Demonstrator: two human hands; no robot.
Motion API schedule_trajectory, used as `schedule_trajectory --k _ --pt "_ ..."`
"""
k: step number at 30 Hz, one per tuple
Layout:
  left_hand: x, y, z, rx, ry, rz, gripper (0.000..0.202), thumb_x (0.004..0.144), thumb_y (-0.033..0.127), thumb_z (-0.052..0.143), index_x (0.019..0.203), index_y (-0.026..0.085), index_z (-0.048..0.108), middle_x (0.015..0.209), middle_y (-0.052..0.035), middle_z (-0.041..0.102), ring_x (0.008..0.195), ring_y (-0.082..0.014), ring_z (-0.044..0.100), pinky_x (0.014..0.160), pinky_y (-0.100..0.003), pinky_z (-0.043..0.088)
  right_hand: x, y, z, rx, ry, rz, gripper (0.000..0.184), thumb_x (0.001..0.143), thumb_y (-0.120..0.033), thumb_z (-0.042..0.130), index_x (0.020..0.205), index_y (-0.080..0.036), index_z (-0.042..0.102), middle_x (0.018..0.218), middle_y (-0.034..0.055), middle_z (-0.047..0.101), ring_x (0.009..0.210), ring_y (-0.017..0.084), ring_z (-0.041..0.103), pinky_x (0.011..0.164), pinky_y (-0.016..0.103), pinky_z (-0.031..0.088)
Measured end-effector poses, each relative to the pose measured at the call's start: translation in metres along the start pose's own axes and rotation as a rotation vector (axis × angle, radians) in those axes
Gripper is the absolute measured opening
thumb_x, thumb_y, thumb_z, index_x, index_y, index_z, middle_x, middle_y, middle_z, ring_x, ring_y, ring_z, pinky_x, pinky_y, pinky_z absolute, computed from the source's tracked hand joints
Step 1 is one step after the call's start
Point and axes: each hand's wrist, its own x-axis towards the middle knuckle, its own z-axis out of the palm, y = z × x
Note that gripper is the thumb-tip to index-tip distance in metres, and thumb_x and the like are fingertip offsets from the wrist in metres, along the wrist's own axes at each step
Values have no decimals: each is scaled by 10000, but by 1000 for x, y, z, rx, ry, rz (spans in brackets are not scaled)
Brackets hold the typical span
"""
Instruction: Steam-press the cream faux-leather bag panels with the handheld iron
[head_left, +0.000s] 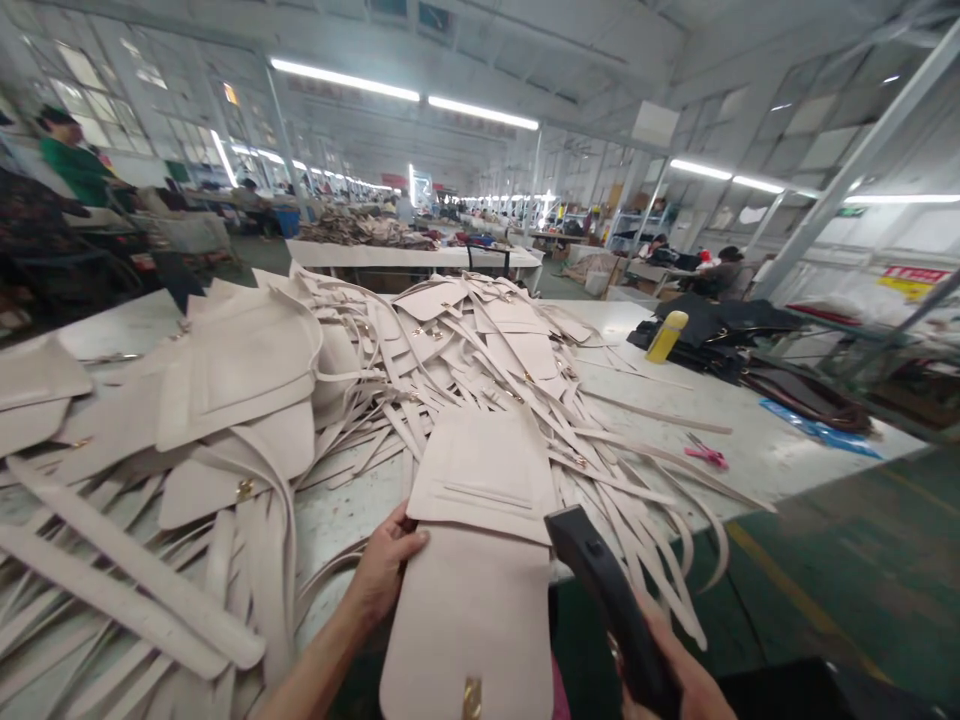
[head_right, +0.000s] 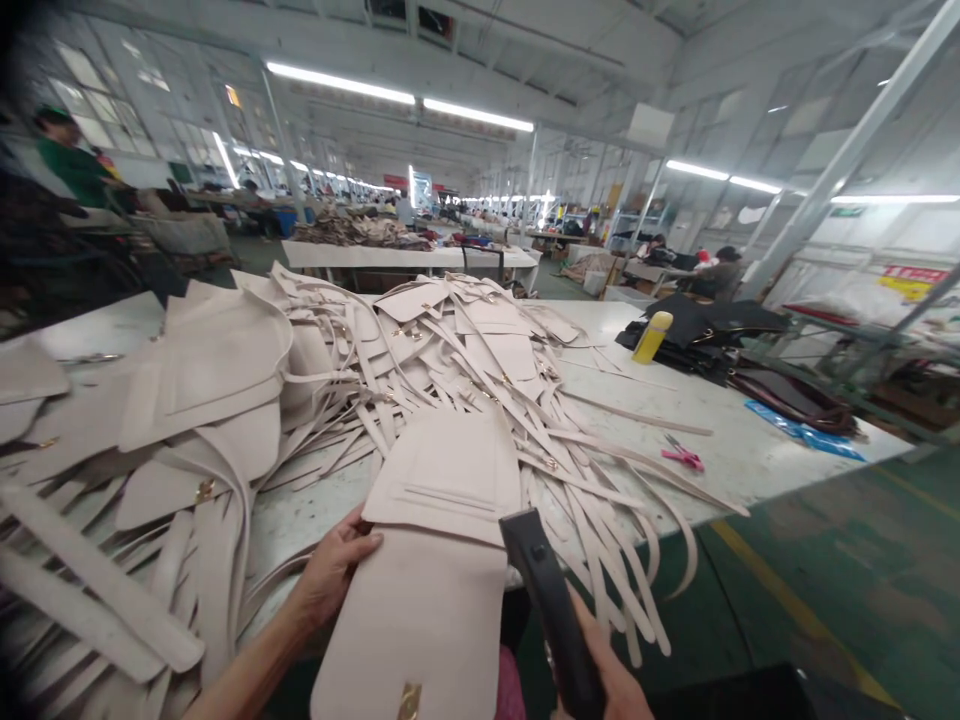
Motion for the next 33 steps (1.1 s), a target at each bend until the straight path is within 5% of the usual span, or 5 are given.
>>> schedule_trajectory --k 10,19,24,28,33 --pt "0 0 1 -336 105 21 298 729 340 615 894 95 647 905 -98 675 837 -240 624 797 -355 484 53 -108 60 213 -579 -32 855 485 15 458 1292 -259 397 802 -57 564 536 63 389 430 131 266" --pt "-4 -7 6 -305 205 -35 456 705 536 577 827 102 646 822 -99 683 820 -265 627 737 -362 503 77 -119 105 108 -422 -153 827 514 -6 532 1266 -325 408 646 -84 460 459 61 354 347 123 251" --pt "11 8 10 73 166 -50 432 658 298 690 1055 181 566 890 -55 682 748 -205 643 604 -274 514 67 -103 71 198 -318 7 848 547 -26 482 1322 -321 308 641 -82 512 392 46 356 336 129 283" --pt "30 9 7 386 205 -90 450 583 189 733 1005 138 583 847 -78 691 726 -212 645 605 -261 512 50 -58 17 236 -192 217 886 533 -68 522 1352 -271 252 736 -41 549 388 58 424 343 165 357" --pt "37 -6 4 478 189 -49 382 608 204 703 965 126 588 805 -77 695 621 -203 640 566 -271 510 52 -24 -26 317 -252 331 891 529 -90 544 1356 -220 240 719 -32 528 406 80 469 340 184 421"
